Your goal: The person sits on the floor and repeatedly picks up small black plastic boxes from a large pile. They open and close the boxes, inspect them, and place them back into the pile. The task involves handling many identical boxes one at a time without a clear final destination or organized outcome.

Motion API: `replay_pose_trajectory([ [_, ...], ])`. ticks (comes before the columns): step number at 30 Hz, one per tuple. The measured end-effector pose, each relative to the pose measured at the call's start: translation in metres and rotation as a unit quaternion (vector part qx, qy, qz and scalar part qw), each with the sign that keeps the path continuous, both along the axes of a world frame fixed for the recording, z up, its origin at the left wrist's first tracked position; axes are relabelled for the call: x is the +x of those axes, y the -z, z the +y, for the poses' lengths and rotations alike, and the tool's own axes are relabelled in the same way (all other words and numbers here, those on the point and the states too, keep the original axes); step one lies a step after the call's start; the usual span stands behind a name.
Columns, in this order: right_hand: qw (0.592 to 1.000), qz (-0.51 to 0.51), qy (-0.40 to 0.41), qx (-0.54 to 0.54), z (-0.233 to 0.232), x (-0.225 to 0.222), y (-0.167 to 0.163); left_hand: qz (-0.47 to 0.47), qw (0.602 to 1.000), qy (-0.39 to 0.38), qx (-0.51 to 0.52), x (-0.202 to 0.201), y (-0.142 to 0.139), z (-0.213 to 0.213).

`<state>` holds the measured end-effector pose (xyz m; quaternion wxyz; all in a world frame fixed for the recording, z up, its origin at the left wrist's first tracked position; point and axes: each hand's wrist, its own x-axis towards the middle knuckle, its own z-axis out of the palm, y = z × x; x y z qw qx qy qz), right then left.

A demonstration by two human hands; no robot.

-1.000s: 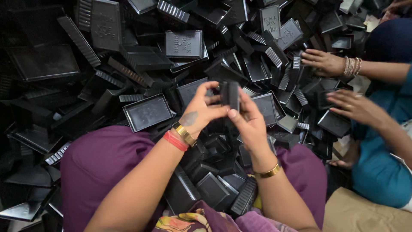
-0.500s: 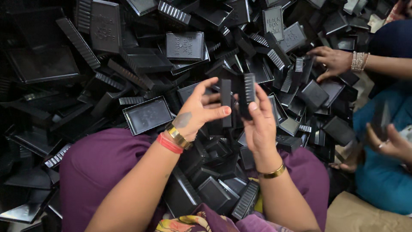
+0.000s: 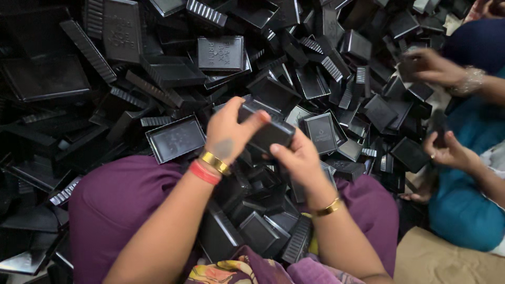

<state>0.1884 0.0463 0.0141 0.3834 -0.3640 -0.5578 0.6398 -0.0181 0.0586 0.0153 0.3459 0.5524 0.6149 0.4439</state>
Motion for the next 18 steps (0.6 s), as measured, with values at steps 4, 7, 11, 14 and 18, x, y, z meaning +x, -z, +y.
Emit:
replay_pose_trajectory([
  [4,0.993,0.045,-0.100,-0.040,0.028,0.055,-0.015,-0.099,0.968,0.214,-0.085,-0.020,-0.014,0.001],
  [7,0.965,-0.193,0.176,0.017,0.043,0.077,-0.002,-0.130,0.938,0.316,-0.064,-0.032,-0.017,0.003],
  [11,0.746,-0.590,0.231,0.203,0.046,0.077,0.032,0.307,0.948,0.089,0.001,-0.028,-0.003,0.026],
  [14,0.737,-0.608,0.214,0.203,0.050,0.075,0.051,0.453,0.888,0.074,-0.029,-0.015,0.015,0.035],
  [18,0.741,-0.601,0.203,0.222,0.056,0.079,0.060,0.502,0.864,0.038,0.004,-0.010,0.031,0.036],
])
